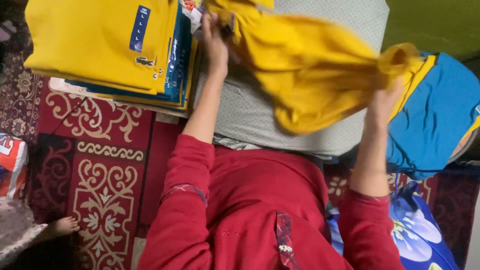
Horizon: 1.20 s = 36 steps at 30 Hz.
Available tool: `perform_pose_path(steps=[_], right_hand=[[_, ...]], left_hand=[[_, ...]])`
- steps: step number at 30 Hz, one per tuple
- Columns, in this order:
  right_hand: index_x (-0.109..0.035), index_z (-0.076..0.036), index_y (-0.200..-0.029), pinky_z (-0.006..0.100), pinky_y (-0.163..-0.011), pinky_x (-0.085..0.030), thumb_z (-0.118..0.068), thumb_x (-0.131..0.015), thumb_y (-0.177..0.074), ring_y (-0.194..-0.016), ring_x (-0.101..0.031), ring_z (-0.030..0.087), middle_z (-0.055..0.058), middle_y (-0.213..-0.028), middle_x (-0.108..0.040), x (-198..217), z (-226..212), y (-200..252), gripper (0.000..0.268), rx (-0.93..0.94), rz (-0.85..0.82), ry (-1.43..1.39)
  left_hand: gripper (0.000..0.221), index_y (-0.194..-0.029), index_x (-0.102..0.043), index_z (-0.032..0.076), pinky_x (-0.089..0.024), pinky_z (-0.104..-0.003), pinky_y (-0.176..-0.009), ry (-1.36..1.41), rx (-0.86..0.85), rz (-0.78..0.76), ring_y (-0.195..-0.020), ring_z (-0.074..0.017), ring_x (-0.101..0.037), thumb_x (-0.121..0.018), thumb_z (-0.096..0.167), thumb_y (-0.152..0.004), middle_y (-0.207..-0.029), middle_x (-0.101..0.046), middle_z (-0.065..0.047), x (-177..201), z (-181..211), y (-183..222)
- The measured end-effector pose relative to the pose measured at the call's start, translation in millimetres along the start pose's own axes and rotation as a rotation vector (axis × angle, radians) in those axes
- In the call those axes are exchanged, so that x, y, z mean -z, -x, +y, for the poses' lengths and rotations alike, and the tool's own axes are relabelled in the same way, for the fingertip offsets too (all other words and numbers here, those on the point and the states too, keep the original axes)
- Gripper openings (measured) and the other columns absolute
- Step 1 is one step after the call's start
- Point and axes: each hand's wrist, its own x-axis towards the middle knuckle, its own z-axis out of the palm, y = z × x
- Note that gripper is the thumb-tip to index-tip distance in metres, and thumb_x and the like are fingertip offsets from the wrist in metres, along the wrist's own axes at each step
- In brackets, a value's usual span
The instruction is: Folding yellow and blue t-shirts and stacking them on a padded surface.
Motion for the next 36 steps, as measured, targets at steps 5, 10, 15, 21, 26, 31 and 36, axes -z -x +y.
perform_pose_path(steps=[5, 10, 15, 21, 26, 31, 36], right_hand=[[-0.059, -0.005, -0.131, 0.036, -0.101, -0.061, -0.004, -0.071, -0.106, -0.108, -0.070, 0.025, 0.012, -0.119, -0.070, 78, 53, -59, 0.028, 0.017, 0.337, -0.546], [-0.073, -0.009, -0.119, 0.029, -0.093, -0.059, 0.014, -0.070, -0.091, -0.109, -0.071, 0.021, 0.005, -0.115, -0.073, 90, 95, -24, 0.036, -0.094, 0.312, -0.607], [-0.051, -0.019, -0.131, 0.035, -0.084, -0.053, -0.014, -0.061, -0.091, -0.102, -0.064, 0.016, 0.006, -0.126, -0.061, 109, 257, 26, 0.041, -0.651, 0.651, -0.260], [-0.060, -0.001, -0.127, 0.040, -0.095, -0.048, 0.007, -0.066, -0.094, -0.107, -0.059, 0.031, 0.016, -0.121, -0.060, 34, 127, 25, 0.035, 0.161, 0.207, 0.396], [-0.053, -0.008, -0.147, 0.057, -0.109, -0.032, -0.020, -0.079, -0.089, -0.138, -0.041, 0.043, 0.024, -0.153, -0.041, -30, 90, 11, 0.064, 0.218, -0.264, 0.768], [-0.066, -0.024, -0.115, 0.059, -0.120, -0.025, -0.030, -0.075, -0.097, -0.127, -0.062, 0.026, 0.005, -0.130, -0.066, -47, 133, 12, 0.021, 0.336, -0.323, 0.833], [-0.060, -0.021, -0.109, 0.041, -0.095, -0.047, -0.069, -0.064, -0.089, -0.088, -0.078, 0.037, 0.018, -0.074, -0.076, 14, 69, 34, 0.052, 0.173, -0.728, 1.041]], left_hand=[[0.030, -0.116, -0.055, 0.013, -0.050, -0.031, -0.074, -0.141, -0.123, 0.116, -0.081, -0.0151, -0.060, -0.046, 0.040, -0.106, -0.098, -0.068, -0.003, 22, 40, -30], [0.040, -0.115, -0.060, 0.010, -0.050, -0.039, -0.083, -0.592, -0.109, 0.061, -0.093, -0.0266, -0.066, -0.042, 0.043, -0.104, -0.106, -0.071, -0.011, 51, -46, 15], [0.026, -0.124, -0.052, 0.021, -0.048, -0.040, -0.098, -0.924, -0.082, 0.068, -0.123, -0.0265, -0.056, -0.053, 0.010, -0.100, -0.139, -0.053, -0.005, 34, -71, 60], [0.069, -0.157, -0.037, 0.022, -0.013, -0.049, -0.130, -1.116, -0.516, -0.709, -0.154, -0.0255, -0.021, -0.063, -0.005, -0.099, -0.166, -0.030, -0.004, -39, -41, 63], [0.049, -0.136, -0.050, 0.008, -0.013, -0.056, -0.121, -1.243, -0.408, -0.917, -0.130, -0.0334, -0.040, -0.054, -0.003, -0.089, -0.133, -0.055, -0.013, -66, -73, 48], [0.038, -0.122, -0.070, 0.023, -0.055, -0.053, -0.081, -1.289, -0.449, -1.136, -0.088, -0.0370, -0.076, -0.065, 0.048, -0.093, -0.087, -0.075, -0.014, -47, -133, 60], [0.037, -0.121, -0.066, 0.027, -0.056, -0.050, -0.074, -1.207, -0.416, -1.281, -0.083, -0.0369, -0.077, -0.067, 0.047, -0.089, -0.082, -0.076, -0.015, 28, -119, 104]])
